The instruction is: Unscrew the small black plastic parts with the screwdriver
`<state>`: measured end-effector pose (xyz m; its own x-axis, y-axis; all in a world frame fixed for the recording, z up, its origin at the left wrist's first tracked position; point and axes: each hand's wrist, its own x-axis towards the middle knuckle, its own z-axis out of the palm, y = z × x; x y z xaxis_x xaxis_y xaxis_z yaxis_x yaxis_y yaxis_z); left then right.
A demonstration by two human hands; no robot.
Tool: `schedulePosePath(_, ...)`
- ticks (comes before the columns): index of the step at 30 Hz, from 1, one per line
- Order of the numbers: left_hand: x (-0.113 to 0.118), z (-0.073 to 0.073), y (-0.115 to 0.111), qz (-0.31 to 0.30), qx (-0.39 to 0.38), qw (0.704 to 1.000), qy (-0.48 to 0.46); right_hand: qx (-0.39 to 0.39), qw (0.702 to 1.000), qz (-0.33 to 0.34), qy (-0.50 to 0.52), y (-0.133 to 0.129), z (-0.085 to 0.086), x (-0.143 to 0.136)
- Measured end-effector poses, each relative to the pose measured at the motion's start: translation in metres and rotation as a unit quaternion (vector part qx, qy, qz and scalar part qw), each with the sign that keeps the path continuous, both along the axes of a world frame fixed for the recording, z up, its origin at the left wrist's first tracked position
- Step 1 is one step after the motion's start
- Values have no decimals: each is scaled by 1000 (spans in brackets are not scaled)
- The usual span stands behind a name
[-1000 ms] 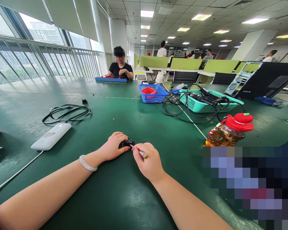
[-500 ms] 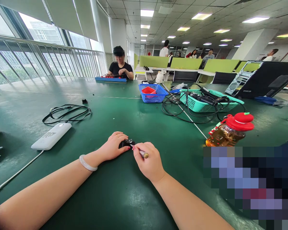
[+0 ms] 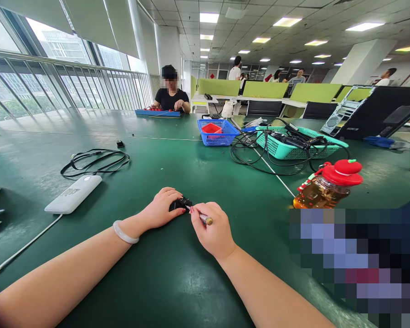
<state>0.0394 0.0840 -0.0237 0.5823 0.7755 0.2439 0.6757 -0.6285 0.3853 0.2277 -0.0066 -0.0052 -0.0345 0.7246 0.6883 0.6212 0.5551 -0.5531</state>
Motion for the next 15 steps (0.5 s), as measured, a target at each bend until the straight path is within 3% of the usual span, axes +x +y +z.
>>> schedulePosePath(15, 0, 1, -1, 0, 4, 1000, 0, 0, 1000, -18, -1, 1, 0, 0)
